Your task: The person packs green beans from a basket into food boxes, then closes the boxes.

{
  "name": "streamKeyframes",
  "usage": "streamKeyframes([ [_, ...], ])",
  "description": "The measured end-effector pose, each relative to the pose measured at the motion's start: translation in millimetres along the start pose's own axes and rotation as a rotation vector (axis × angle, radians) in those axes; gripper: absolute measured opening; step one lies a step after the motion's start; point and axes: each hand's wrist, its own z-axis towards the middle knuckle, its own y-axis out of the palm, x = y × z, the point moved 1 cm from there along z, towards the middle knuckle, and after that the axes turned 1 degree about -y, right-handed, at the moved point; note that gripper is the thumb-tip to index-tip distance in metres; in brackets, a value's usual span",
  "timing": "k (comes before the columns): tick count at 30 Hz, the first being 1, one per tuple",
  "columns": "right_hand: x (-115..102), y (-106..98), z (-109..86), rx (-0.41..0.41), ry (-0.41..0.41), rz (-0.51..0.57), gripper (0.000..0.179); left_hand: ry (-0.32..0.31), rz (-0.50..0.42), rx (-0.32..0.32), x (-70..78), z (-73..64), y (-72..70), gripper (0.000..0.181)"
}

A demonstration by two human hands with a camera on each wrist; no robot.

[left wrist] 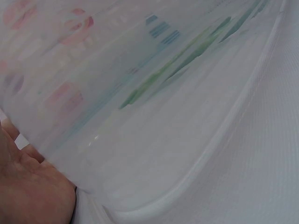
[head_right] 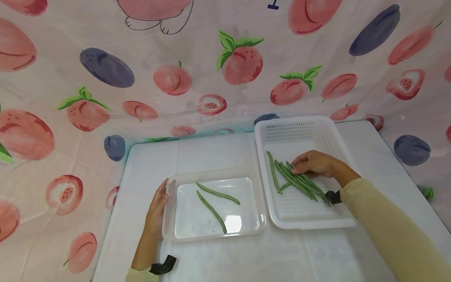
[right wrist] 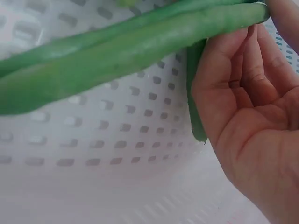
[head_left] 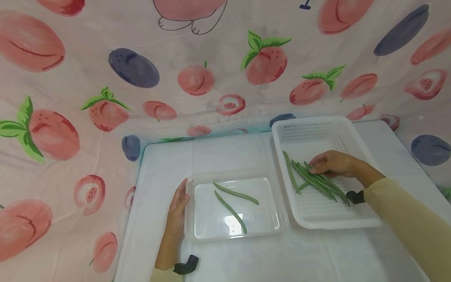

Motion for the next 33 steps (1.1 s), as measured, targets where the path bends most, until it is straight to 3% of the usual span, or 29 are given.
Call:
streamKeyframes([
  [5,-6,0,-4.3,0.017,-0.036,0.019,0.060,0.003,0.001,-0.001,1.0,-0.6,0.7,0.052],
  [15,-12,4,-9.0,0.096,-0.066,-0.004,0.067,0.015,0.005,-0.010,0.1,0.5,0.3,0.053],
  [25,-27,10,-16.9,0.023,-0.068,0.100,0.042,0.021,0.005,-0.014,-1.0,0.9,-0.9,0.053],
  [33,-31,9,-21.4,0.049,-0.102,0.134,0.045,0.020,0.006,-0.015,-1.6,0.3,-1.3,0.053],
])
